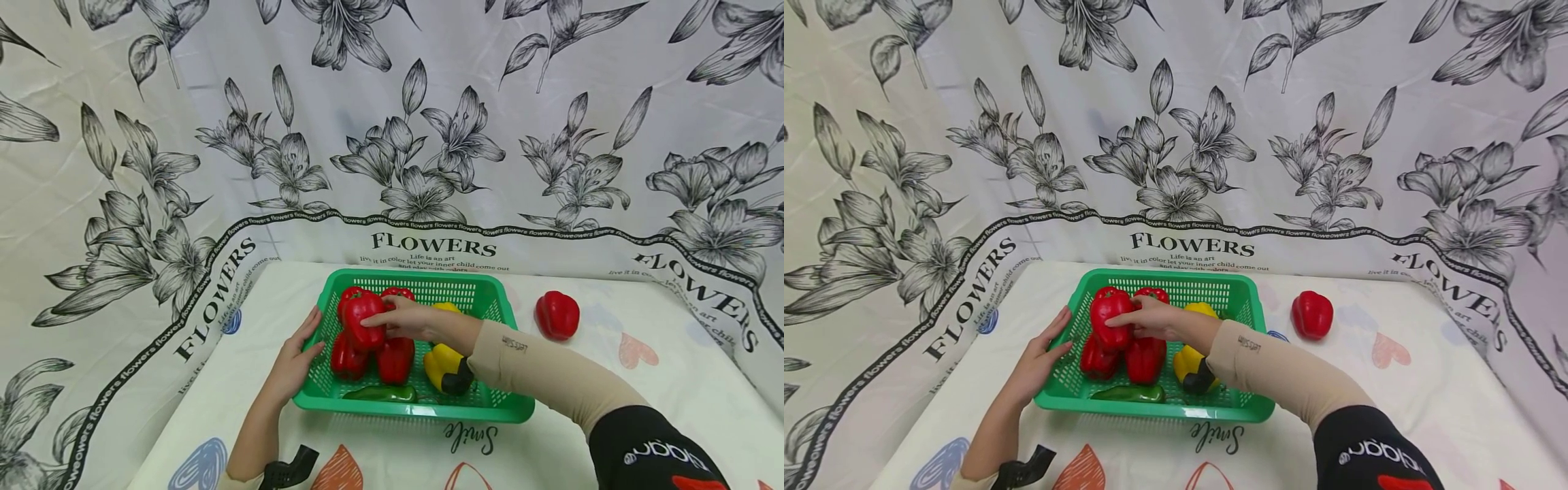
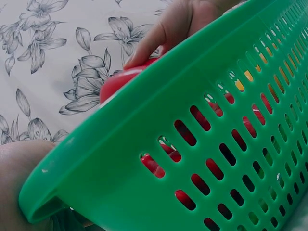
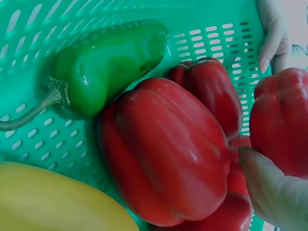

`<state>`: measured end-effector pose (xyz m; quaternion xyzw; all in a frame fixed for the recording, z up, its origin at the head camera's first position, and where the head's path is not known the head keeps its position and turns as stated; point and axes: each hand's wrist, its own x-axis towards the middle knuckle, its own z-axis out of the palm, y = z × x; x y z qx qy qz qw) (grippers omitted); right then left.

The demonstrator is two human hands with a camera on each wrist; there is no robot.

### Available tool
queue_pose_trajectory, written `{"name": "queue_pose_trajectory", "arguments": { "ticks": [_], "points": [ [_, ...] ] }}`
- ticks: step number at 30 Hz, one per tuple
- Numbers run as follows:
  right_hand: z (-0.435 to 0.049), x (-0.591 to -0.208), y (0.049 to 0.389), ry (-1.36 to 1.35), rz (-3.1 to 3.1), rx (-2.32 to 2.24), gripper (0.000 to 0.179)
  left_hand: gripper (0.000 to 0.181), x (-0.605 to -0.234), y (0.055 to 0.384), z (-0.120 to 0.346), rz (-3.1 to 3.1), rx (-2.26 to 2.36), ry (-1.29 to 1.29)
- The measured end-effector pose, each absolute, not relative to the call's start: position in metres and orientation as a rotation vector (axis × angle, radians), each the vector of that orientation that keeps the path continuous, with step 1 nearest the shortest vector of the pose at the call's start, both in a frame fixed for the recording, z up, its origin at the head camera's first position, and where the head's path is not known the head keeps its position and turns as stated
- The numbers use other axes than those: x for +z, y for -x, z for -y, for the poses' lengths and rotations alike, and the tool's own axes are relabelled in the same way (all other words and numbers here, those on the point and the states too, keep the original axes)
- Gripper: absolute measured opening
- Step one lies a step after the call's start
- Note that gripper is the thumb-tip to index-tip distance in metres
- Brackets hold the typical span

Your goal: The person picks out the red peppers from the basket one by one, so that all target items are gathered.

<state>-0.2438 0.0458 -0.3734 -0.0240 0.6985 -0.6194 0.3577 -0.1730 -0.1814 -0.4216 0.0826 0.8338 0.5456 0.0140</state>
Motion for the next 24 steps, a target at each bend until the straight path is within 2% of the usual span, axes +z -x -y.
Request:
{"name": "queue_pose_trajectory", "arguments": {
  "ticks": [7, 24],
  "points": [
    [-0.057, -0.369, 0.239, 0.078, -1.774, -1.625, 0.082, 0.055, -0.421, 0.173, 0.181, -2.591, 1.696, -0.257],
    [-0.090, -0.345, 0.225, 0.165, -1.675, -1.683, 0.073, 0.055, -0.421, 0.174, 0.181, -2.594, 1.688, -0.263]
  ]
}}
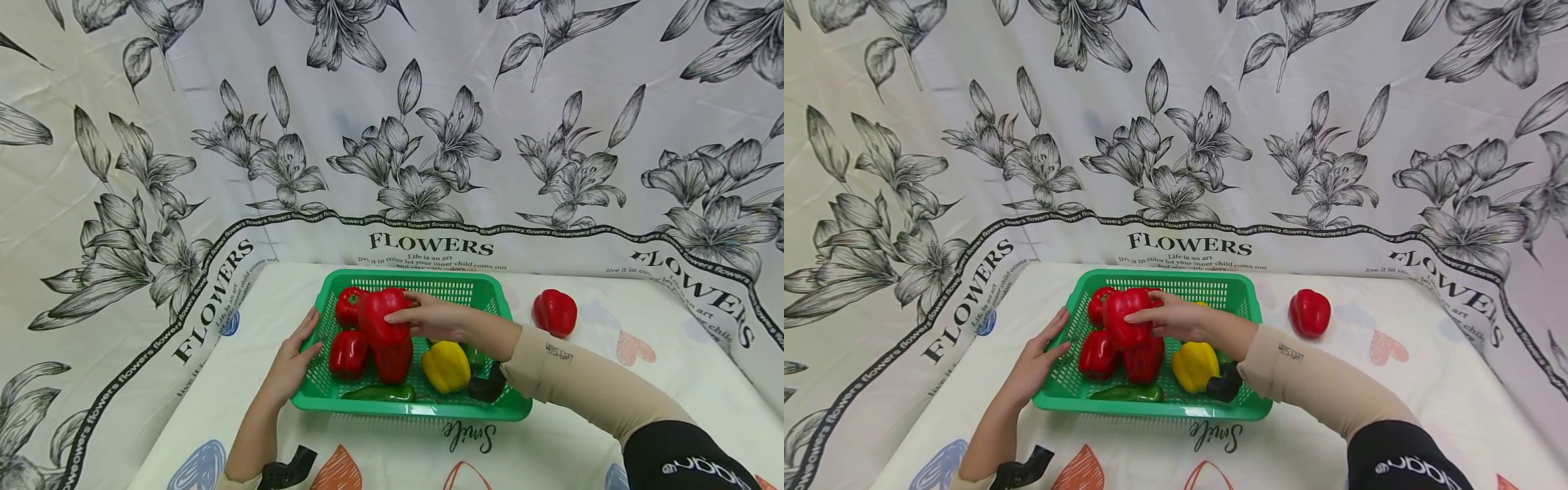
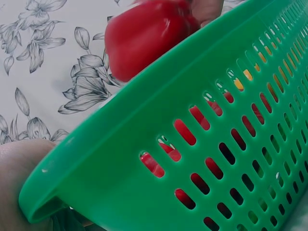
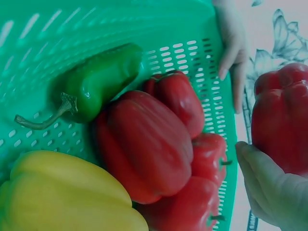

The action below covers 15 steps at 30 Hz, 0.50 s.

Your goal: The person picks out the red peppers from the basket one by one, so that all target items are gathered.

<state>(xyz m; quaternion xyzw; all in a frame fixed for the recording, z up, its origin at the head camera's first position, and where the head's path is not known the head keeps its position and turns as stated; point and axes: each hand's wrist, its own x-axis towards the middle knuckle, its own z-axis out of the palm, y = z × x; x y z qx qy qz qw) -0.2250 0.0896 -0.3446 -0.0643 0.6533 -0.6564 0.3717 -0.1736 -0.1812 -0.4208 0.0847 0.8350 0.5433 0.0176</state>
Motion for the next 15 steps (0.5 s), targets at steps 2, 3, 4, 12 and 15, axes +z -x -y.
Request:
{"name": "queue_pose_trajectory", "arguments": {
  "ticks": [2, 3, 4, 12, 15],
  "points": [
    [-0.095, -0.342, 0.224, 0.179, -1.672, -1.691, 0.068, 0.055, -0.421, 0.174, 0.181, -2.595, 1.684, -0.257],
    [-0.098, -0.341, 0.224, 0.182, -1.674, -1.697, 0.066, 0.055, -0.421, 0.174, 0.182, -2.597, 1.681, -0.257],
    [-0.101, -0.340, 0.224, 0.184, -1.680, -1.700, 0.064, 0.055, -0.422, 0.175, 0.182, -2.597, 1.680, -0.254],
    [-0.128, -0.334, 0.219, 0.095, -1.713, -1.813, 0.060, 0.055, -0.423, 0.176, 0.182, -2.592, 1.680, -0.247],
    [-0.140, -0.333, 0.217, 0.111, -1.693, -1.856, 0.058, 0.055, -0.424, 0.175, 0.183, -2.593, 1.674, -0.239]
  ]
}}
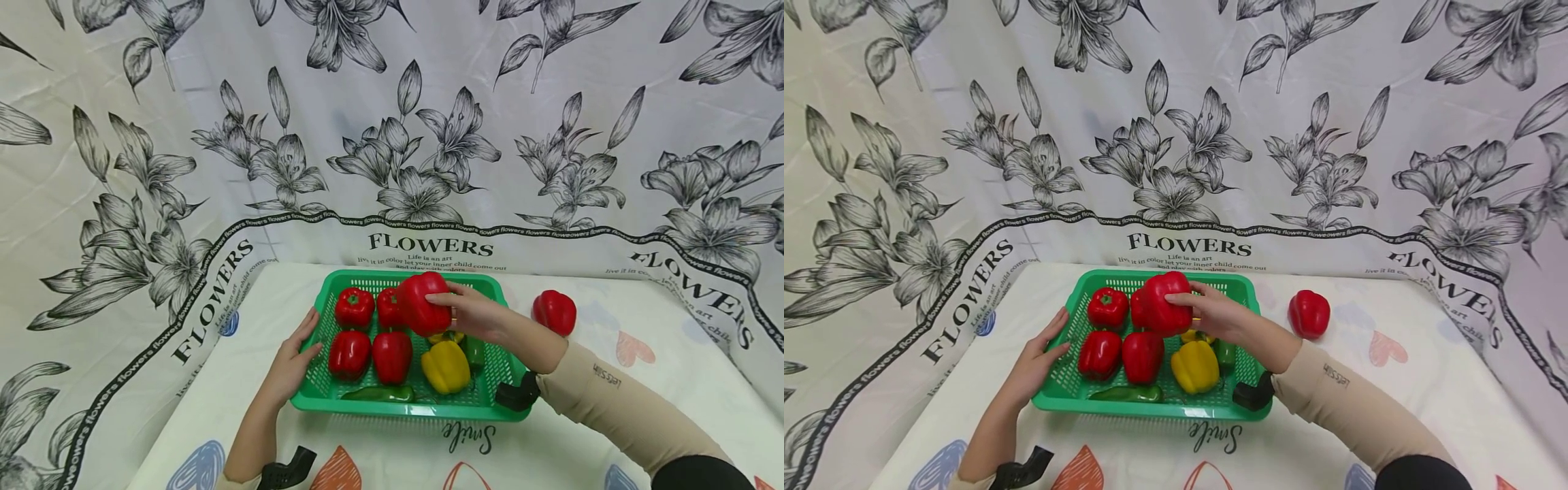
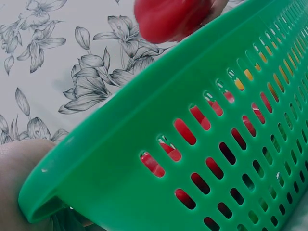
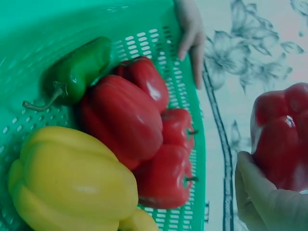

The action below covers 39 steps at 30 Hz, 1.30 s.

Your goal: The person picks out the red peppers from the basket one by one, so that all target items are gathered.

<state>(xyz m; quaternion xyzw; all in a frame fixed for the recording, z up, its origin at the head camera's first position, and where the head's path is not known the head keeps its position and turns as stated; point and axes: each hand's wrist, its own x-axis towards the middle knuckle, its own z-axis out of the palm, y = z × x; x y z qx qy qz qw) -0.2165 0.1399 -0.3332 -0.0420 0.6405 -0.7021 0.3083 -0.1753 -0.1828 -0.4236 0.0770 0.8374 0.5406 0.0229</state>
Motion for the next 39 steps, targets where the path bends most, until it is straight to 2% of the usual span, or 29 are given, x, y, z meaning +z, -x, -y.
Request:
{"name": "queue_pose_trajectory", "arguments": {
  "ticks": [10, 14, 24, 32, 39],
  "points": [
    [-0.178, -0.325, 0.210, 0.158, -1.712, -1.919, 0.062, 0.055, -0.425, 0.174, 0.183, -2.607, 1.661, -0.237],
    [-0.193, -0.326, 0.207, 0.162, -1.726, -1.954, 0.058, 0.055, -0.426, 0.174, 0.184, -2.616, 1.661, -0.239],
    [-0.228, -0.332, 0.198, 0.091, -1.606, -2.141, 0.029, 0.055, -0.425, 0.174, 0.182, -2.622, 1.661, -0.236],
    [-0.254, -0.343, 0.196, 0.078, -1.635, -2.211, 0.028, 0.055, -0.424, 0.172, 0.181, -2.634, 1.681, -0.259],
    [-0.277, -0.345, 0.195, -0.086, -1.692, -2.216, 0.027, 0.055, -0.428, 0.174, 0.182, -2.619, 1.677, -0.266]
  ]
}}
